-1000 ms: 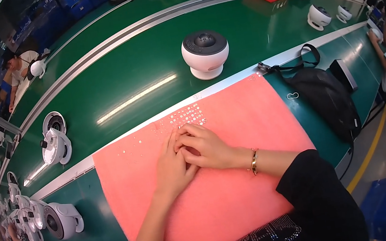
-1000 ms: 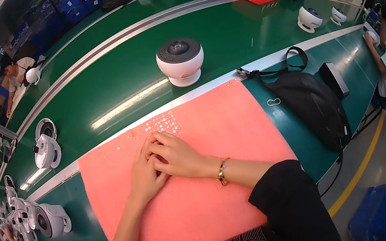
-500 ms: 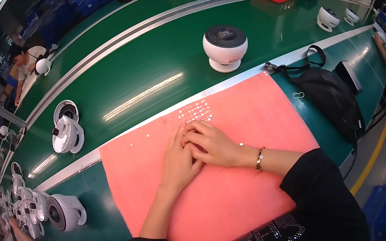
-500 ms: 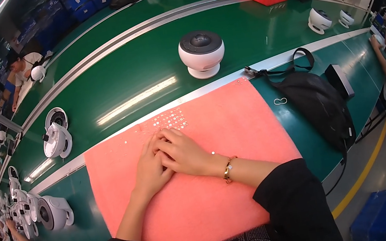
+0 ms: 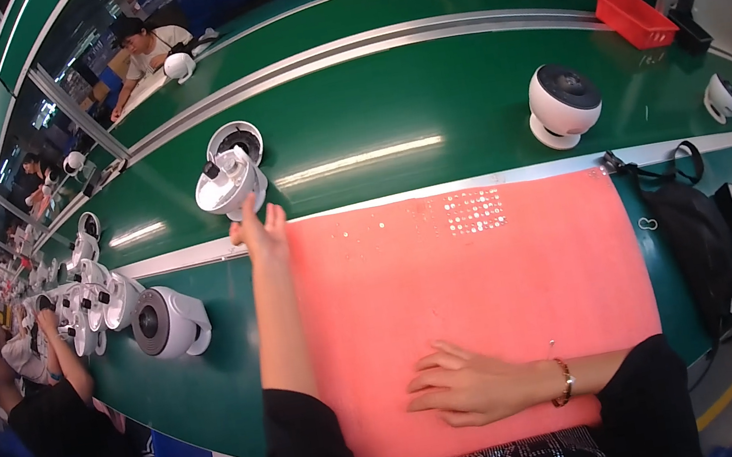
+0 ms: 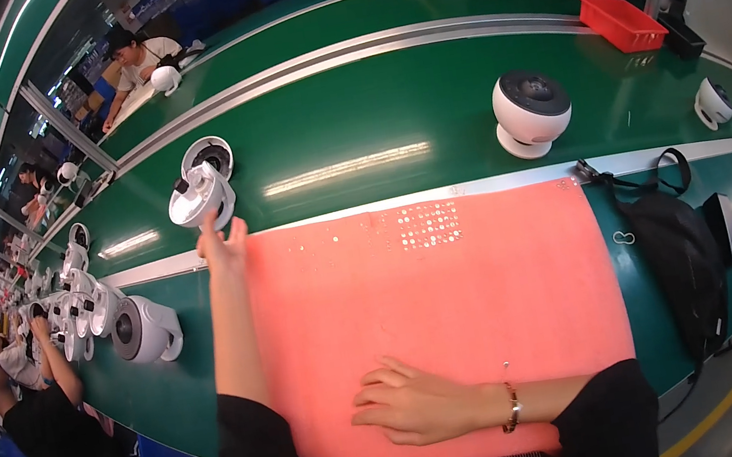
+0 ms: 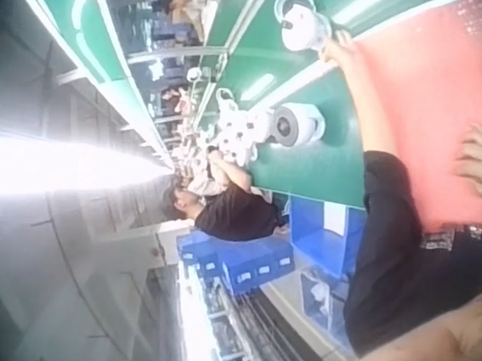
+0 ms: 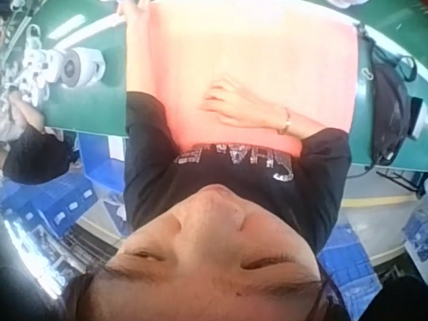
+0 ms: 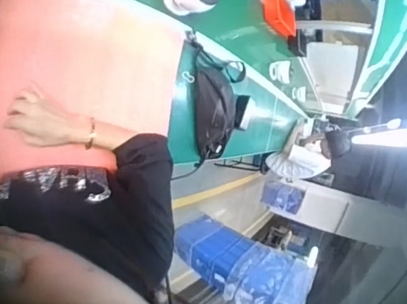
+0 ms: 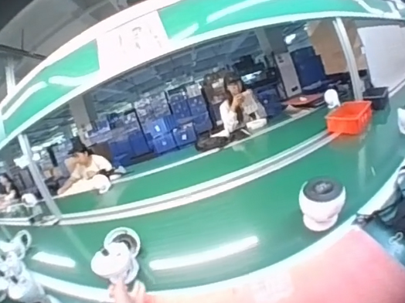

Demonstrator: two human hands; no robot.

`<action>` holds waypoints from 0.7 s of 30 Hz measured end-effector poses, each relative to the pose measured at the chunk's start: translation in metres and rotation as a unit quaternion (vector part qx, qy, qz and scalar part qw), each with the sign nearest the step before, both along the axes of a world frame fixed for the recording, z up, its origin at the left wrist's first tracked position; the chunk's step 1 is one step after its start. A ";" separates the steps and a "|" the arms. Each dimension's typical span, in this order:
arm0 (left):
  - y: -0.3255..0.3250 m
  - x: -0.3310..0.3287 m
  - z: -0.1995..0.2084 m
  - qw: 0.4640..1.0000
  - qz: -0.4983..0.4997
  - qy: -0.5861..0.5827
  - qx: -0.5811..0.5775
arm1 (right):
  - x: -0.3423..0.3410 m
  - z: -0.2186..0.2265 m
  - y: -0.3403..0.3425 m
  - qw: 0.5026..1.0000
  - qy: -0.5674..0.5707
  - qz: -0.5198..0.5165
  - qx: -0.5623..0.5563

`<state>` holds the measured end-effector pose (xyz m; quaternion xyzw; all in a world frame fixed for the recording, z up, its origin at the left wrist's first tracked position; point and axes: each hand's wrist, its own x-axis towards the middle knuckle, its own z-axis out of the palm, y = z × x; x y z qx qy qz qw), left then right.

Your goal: Assembling the outer casing and components of dome security cameras on a factory assembly line.

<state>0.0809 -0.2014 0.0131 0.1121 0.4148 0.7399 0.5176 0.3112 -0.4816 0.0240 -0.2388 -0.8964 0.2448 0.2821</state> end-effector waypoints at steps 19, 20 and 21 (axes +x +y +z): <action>0.005 -0.047 0.034 0.964 -0.237 0.050 0.110 | -0.010 0.024 0.000 0.838 0.316 -0.170 -0.412; -0.007 -0.040 0.041 0.962 -0.248 0.048 0.100 | -0.013 0.021 -0.004 0.833 0.317 -0.177 -0.417; -0.024 -0.031 0.050 0.959 -0.258 0.070 0.092 | -0.015 0.018 -0.007 0.828 0.323 -0.175 -0.424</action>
